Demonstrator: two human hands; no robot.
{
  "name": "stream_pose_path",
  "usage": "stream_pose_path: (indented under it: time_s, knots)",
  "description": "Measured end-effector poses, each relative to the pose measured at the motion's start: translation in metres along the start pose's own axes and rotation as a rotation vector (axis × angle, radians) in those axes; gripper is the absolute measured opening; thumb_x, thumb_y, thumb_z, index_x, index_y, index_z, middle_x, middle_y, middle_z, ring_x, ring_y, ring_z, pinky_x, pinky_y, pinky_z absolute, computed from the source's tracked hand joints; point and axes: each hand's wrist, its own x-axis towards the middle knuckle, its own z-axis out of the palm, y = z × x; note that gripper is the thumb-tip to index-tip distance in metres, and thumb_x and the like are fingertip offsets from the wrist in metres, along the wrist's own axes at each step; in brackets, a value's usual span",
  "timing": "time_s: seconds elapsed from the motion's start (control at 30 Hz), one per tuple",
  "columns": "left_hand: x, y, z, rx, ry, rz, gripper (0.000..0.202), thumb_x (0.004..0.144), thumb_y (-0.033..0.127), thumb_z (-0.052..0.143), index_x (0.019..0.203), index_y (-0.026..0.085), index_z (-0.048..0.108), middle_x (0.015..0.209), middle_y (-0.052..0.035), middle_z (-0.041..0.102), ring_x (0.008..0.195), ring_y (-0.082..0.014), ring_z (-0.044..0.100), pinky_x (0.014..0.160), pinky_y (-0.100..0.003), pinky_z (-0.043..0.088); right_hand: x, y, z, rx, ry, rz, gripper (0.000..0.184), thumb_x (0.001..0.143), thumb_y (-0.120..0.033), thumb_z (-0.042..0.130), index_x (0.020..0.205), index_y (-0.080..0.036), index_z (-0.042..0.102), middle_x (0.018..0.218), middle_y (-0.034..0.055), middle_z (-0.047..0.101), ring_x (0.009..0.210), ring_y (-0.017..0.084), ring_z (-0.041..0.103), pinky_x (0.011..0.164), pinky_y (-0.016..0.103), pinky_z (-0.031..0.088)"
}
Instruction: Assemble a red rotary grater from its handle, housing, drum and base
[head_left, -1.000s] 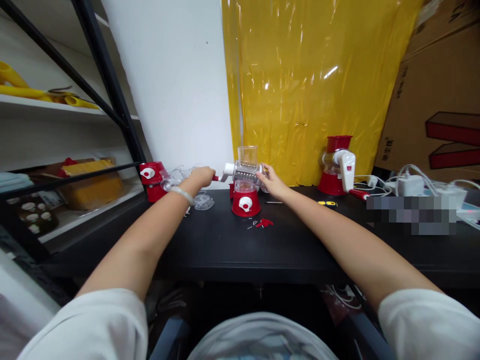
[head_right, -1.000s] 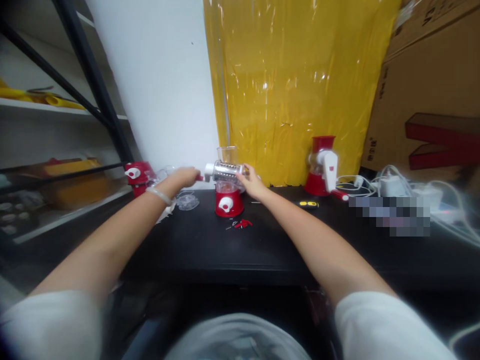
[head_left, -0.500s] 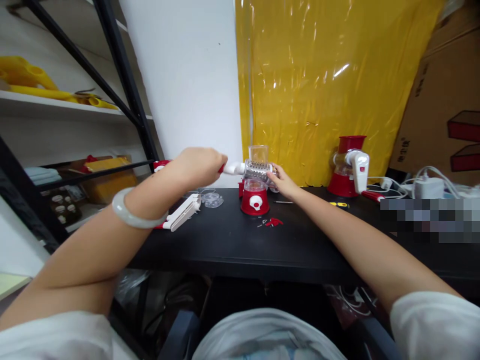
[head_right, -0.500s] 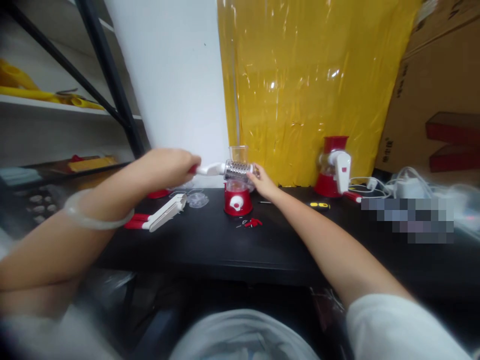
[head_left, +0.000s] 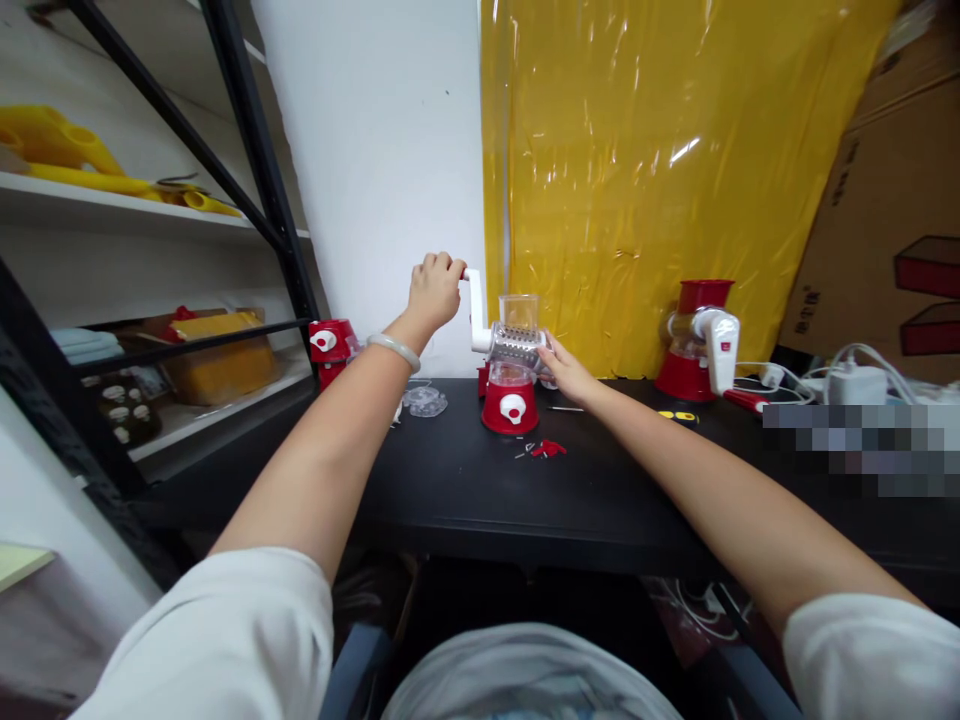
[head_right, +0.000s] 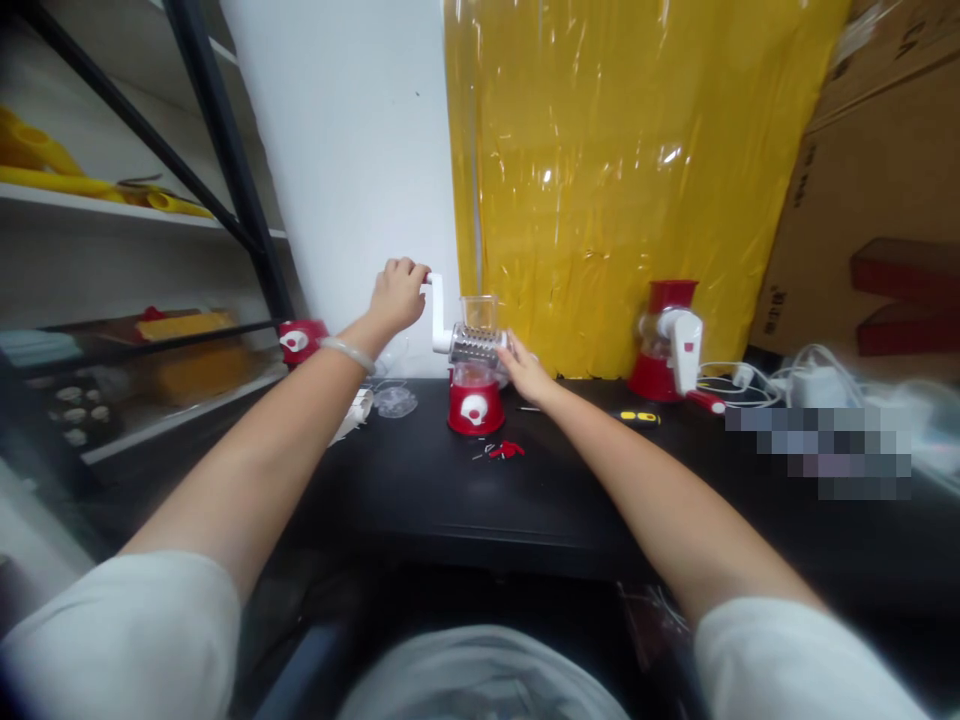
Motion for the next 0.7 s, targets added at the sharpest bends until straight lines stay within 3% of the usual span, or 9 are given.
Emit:
stream_pose_path:
  time_s: [0.1,0.27,0.37,0.53,0.63,0.7]
  knots:
    - [-0.008,-0.008,0.019,0.051,-0.106,-0.025,0.035,0.087,0.01,0.042,0.119,0.014,0.055,0.118,-0.0178,0.051,0.115,-0.0313,0.042,0.092,-0.042,0.039,-0.001,-0.004,0.0,0.017,-0.04,0.033,0.075,0.079,-0.052,0.063,0.146,-0.033,0.037,0.137,0.0044,0.053,0.114,0.025,0.058,0.088,0.04,0.054]
    - [-0.029,-0.015,0.033,0.185,-0.524,-0.076,0.04,0.085,0.014,0.046,0.124,0.015,0.055,0.123,-0.0184,0.055,0.116,-0.0293,0.05,0.093,-0.039,0.043,-0.002,-0.013,-0.001,0.026,-0.077,0.092,0.071,0.079,-0.051,0.062,0.144,-0.035,0.037,0.14,0.0045,0.049,0.107,0.023,0.06,0.082,0.038,0.056]
    - [-0.051,-0.011,0.035,0.195,-0.705,-0.066,0.031,0.078,0.02,0.059,0.108,0.015,0.066,0.108,-0.0168,0.066,0.102,-0.0289,0.061,0.087,-0.037,0.047,-0.003,-0.015,-0.002,0.03,-0.076,0.087,0.069,0.077,-0.052,0.064,0.139,-0.034,0.041,0.139,0.0053,0.05,0.106,0.023,0.06,0.08,0.038,0.056]
    - [-0.091,-0.003,0.028,0.169,-0.824,-0.003,0.029,0.067,0.024,0.07,0.093,0.013,0.072,0.104,-0.0191,0.069,0.097,-0.033,0.065,0.082,-0.038,0.049,0.001,-0.011,-0.005,0.013,-0.079,0.053,0.063,0.075,-0.056,0.064,0.132,-0.033,0.047,0.135,0.006,0.053,0.107,0.023,0.06,0.081,0.039,0.054]
    - [-0.107,-0.002,0.013,0.037,-0.863,0.122,0.033,0.067,0.035,0.071,0.095,0.018,0.072,0.101,-0.0139,0.071,0.093,-0.0291,0.066,0.077,-0.033,0.05,0.018,-0.01,-0.012,-0.059,-0.048,0.002,0.05,0.085,-0.063,0.043,0.112,-0.025,0.06,0.123,0.0084,0.061,0.105,0.022,0.061,0.083,0.038,0.053]
    - [-0.112,-0.001,0.0,-0.151,-0.975,0.173,0.037,0.066,0.044,0.072,0.092,0.018,0.071,0.087,-0.0094,0.073,0.082,-0.0253,0.067,0.072,-0.03,0.049,0.037,-0.011,-0.017,-0.118,0.054,-0.027,0.049,0.091,-0.058,0.033,0.101,-0.02,0.063,0.116,0.0109,0.064,0.103,0.021,0.061,0.084,0.038,0.052]
